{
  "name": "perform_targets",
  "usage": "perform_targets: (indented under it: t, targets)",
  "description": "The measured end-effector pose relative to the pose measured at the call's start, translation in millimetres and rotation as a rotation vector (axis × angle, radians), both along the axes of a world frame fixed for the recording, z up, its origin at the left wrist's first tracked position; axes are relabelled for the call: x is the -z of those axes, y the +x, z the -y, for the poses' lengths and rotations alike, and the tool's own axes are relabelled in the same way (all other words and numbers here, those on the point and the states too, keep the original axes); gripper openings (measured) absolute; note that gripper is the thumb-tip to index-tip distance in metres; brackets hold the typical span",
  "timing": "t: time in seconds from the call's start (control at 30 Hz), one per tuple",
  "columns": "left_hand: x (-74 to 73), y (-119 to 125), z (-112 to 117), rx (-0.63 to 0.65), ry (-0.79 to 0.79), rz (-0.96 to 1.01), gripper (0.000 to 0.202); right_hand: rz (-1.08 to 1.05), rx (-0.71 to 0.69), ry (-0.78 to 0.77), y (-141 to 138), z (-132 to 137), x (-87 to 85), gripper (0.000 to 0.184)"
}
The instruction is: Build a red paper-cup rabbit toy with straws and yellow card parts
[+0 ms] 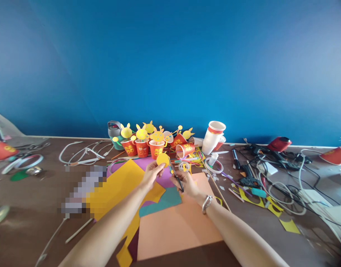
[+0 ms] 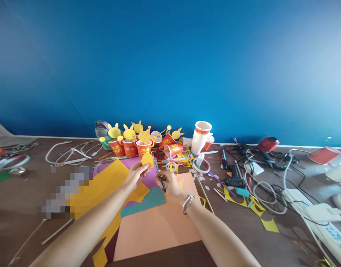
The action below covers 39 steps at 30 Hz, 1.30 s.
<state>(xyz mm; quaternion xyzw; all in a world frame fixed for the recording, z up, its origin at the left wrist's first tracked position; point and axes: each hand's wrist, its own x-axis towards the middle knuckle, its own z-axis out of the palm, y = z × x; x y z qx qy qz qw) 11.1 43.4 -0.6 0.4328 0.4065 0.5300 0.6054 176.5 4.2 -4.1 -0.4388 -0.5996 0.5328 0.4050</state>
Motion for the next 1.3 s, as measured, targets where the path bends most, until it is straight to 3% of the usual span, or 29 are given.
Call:
perform_targets:
  t: [0.37,0.77,1.3]
  targets:
    - [-3.5,1.3,0.5,-0.023,0.005,0.025,0.032,0.004,-0.012,-0.001,-0.6,-0.3,3.9,0.026]
    - [-6.4,4.7,4.0,0.058,-0.021,-0.026,0.034,-0.087,0.003,-0.021,-1.1,-0.3,2.6,0.028]
    - [-5.7,1.6,2.5,0.026,-0.051,-0.001,0.033,-0.011,0.017,0.010,0.2,-1.3,3.2,0.028]
